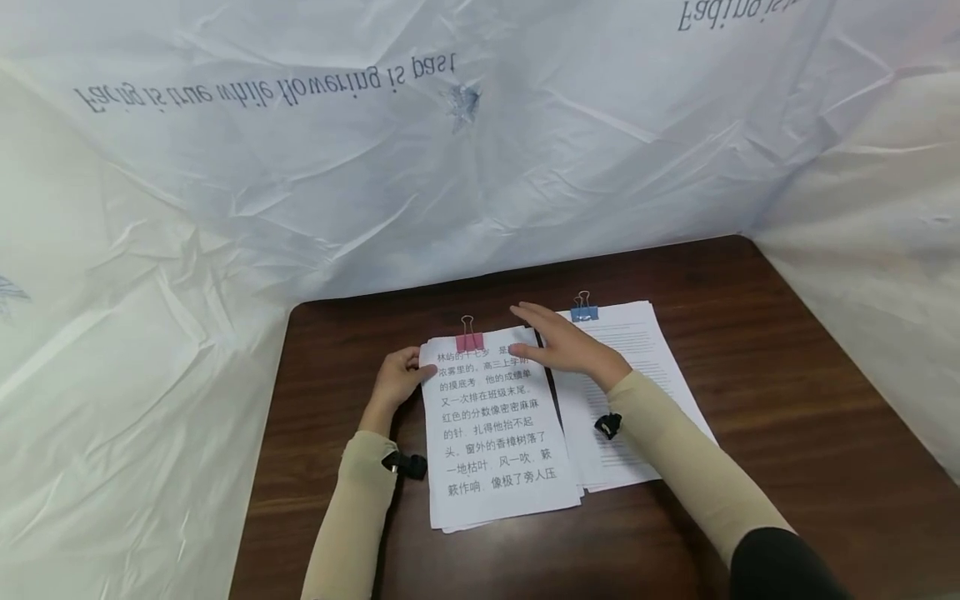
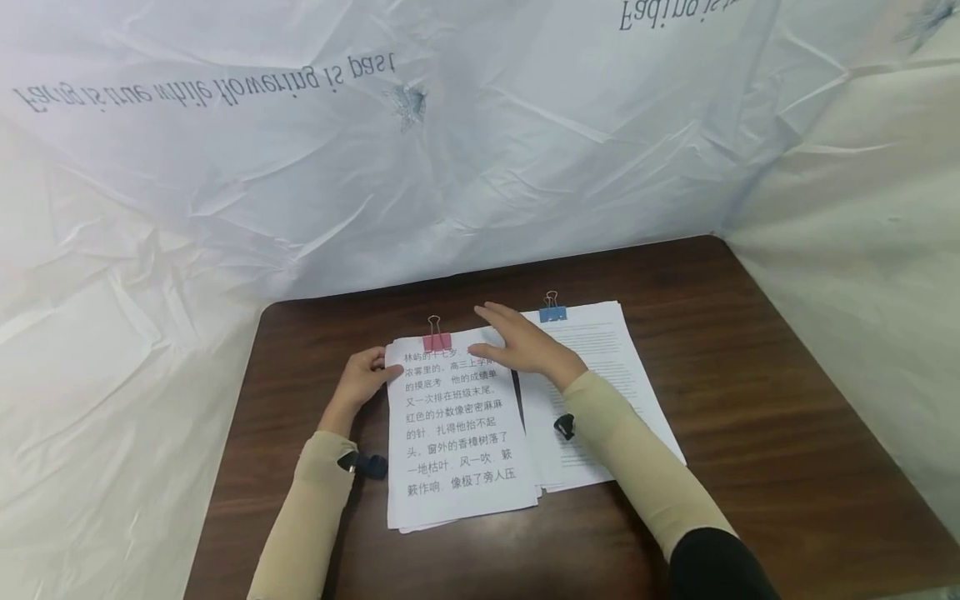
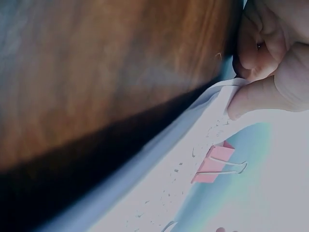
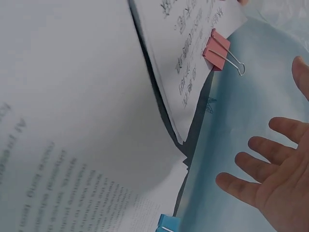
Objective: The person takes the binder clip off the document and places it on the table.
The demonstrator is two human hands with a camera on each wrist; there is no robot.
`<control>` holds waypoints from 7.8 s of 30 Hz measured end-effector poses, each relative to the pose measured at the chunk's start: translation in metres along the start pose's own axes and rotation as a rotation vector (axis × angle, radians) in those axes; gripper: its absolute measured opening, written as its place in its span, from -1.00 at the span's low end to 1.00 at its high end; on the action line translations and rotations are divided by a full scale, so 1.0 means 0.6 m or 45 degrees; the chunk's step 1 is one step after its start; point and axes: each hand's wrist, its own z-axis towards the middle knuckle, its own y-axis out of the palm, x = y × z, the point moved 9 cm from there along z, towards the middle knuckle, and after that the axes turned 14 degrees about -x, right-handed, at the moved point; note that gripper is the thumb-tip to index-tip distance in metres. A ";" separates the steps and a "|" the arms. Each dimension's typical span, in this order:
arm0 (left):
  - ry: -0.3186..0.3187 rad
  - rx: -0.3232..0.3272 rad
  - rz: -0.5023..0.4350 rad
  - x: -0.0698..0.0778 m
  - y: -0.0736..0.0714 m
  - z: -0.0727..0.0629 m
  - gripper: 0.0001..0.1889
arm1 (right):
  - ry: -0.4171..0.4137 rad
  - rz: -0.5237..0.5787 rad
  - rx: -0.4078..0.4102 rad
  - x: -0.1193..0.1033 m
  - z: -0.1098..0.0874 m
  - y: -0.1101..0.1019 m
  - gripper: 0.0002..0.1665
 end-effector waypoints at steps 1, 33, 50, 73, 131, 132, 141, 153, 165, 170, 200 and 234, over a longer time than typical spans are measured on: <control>0.002 0.004 -0.005 0.001 -0.001 0.000 -0.68 | -0.007 -0.001 0.001 -0.001 0.003 -0.002 -0.01; 0.045 0.044 -0.167 -0.012 0.005 -0.011 -0.84 | 0.007 0.325 -0.034 -0.005 0.137 0.014 -0.29; 0.100 0.006 -0.223 -0.021 0.004 -0.017 -0.84 | 0.109 0.326 -0.204 -0.020 0.171 0.046 0.11; 0.171 -0.001 -0.206 -0.012 0.002 -0.022 -0.84 | 0.348 0.594 -0.719 0.003 0.207 0.099 0.37; 0.435 -0.044 -0.378 -0.005 0.007 -0.039 -0.87 | 0.448 1.299 -1.205 -0.048 0.176 0.201 -0.03; 0.438 -0.041 -0.378 -0.005 0.007 -0.039 -0.87 | 0.440 1.295 -1.208 -0.049 0.176 0.201 -0.03; 0.430 -0.009 -0.428 -0.003 0.001 -0.045 -0.92 | 0.403 1.033 -1.206 -0.067 0.177 0.186 -0.08; 0.453 -0.054 -0.462 -0.007 0.000 -0.044 -0.91 | 0.213 0.237 -1.097 -0.075 0.210 0.163 0.04; 0.280 -0.042 -0.306 -0.008 0.005 -0.029 -0.79 | -0.074 0.070 -0.620 -0.103 0.226 0.051 -0.70; 0.191 -0.014 -0.329 -0.013 0.004 -0.024 -0.78 | -0.187 0.081 -0.570 -0.117 0.222 0.036 -0.57; 0.159 -0.166 -0.337 -0.013 0.009 -0.021 -0.63 | -0.007 0.205 -0.889 -0.073 0.153 0.063 -0.68; 0.197 -0.233 -0.353 -0.014 0.021 -0.031 -0.66 | -0.067 0.614 -0.639 -0.046 0.151 0.096 -0.59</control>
